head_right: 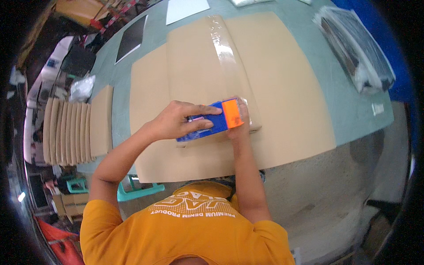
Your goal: The person places packaged items onto large sheets of paper, folds the paper around the items, and secures the wrapping with clear tape from a hand dispenser.
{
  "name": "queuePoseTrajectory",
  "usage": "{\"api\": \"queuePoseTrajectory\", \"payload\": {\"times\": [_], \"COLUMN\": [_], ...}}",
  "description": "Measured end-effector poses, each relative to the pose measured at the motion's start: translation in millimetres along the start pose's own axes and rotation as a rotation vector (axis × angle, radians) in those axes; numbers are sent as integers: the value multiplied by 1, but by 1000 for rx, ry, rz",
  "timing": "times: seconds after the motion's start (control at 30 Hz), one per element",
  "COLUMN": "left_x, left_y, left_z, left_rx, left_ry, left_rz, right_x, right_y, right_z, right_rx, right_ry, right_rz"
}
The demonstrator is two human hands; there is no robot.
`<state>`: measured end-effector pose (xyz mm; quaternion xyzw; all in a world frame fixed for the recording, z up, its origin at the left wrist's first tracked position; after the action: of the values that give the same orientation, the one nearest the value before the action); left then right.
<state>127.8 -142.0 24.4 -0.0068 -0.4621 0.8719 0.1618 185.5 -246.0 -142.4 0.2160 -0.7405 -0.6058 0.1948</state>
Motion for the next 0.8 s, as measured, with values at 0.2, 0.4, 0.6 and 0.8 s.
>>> {"api": "queuePoseTrajectory", "payload": {"times": [0.2,0.4,0.6,0.8], "left_x": [44,30,29,39], "left_y": [-3,-5,-7,-16], "left_z": [-50,-66,-72,-70], "left_rx": [-31,-156,-125,-121], "left_ry": [-141,-175,-105,-122], "left_rz": [-37,-153,-159,-255], "right_x": [2,7,24,3], "right_y": [10,23,71,40], "right_z": [-1,-21,-53,30], "right_rx": [114,976,2653,2658], "right_ry": [-143,-223,-680,-349], "right_rz": [147,349,632,110]}}
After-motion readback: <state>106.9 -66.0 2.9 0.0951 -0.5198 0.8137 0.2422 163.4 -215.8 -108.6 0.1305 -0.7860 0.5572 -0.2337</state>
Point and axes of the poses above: each hand's wrist, its own x-axis away from the middle knuckle, its own y-axis out of the palm, z = x × y, the point moved 4 cm from there along -x, towards the middle knuckle, and after that the axes turned 3 degrees about z, right-handed, at the moved point
